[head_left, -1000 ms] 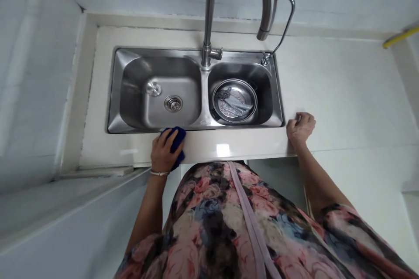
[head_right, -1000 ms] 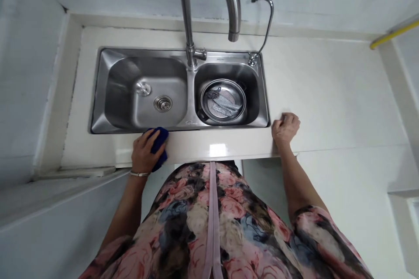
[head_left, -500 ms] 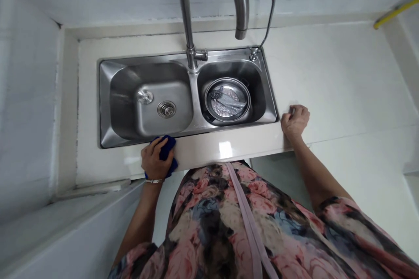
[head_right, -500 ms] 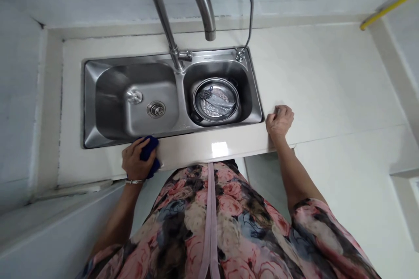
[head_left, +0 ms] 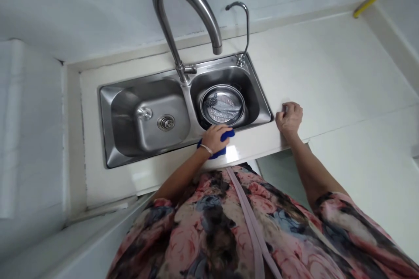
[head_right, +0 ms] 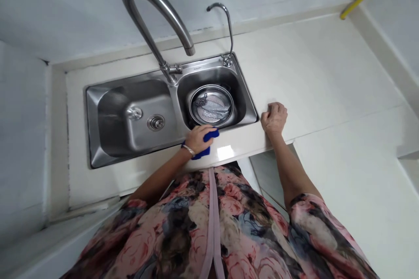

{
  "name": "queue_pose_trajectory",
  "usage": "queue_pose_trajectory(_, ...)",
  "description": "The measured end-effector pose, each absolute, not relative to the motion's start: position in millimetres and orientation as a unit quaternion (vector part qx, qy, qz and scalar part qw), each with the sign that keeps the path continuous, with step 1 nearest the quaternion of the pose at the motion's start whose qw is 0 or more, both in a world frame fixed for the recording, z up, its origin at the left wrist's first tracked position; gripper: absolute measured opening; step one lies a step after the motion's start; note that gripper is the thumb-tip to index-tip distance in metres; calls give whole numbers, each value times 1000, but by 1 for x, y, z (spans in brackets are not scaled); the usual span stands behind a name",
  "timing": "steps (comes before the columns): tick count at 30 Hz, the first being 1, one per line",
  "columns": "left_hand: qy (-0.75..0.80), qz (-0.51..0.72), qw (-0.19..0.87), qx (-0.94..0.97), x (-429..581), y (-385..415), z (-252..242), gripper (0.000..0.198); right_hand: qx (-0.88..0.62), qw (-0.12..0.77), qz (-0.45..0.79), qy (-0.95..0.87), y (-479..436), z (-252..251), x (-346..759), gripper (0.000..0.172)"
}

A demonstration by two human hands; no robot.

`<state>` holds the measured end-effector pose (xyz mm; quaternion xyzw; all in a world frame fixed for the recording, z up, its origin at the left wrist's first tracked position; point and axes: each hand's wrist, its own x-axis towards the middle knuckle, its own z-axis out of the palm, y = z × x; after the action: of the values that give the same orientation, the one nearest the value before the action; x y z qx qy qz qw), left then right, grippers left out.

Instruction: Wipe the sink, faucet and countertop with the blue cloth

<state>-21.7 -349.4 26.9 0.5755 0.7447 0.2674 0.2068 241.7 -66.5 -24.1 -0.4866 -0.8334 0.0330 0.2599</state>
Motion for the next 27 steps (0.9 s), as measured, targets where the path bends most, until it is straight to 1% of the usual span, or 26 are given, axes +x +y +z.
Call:
queue_pose_trajectory(3, 743, 265, 202, 581, 4, -326, 28, 45, -483, 262, 32, -835, -68, -23, 240, 40)
queue_pose_trajectory(6, 717, 268, 187, 615, 6, -337, 29, 47, -480, 260, 33, -837, -69, -21, 240, 39)
queue_pose_trajectory(10, 701, 261, 168, 642, -32, -397, 25, 48, -476, 264, 32, -838, -69, -20, 241, 40)
queue_pose_trajectory(12, 729, 256, 147, 617, -57, -438, 23, 48, -470, 267, 36, -841, -68, -20, 243, 40)
queue_pose_trajectory(17, 810, 241, 92, 526, -107, -537, 25, 40, -452, 281, 31, -846, -67, -22, 247, 39)
queue_pose_trajectory(20, 837, 241, 85, 483, -119, -571, 29, 36, -443, 282, 31, -850, -67, -21, 248, 39)
queue_pose_trajectory(24, 869, 234, 78, 429, -123, -569, 32, 34, -438, 271, 40, -856, -68, -18, 250, 42)
queue_pose_trajectory(27, 872, 214, 110, 425, -126, -546, 32, 32, -440, 263, 43, -858, -69, -16, 250, 43)
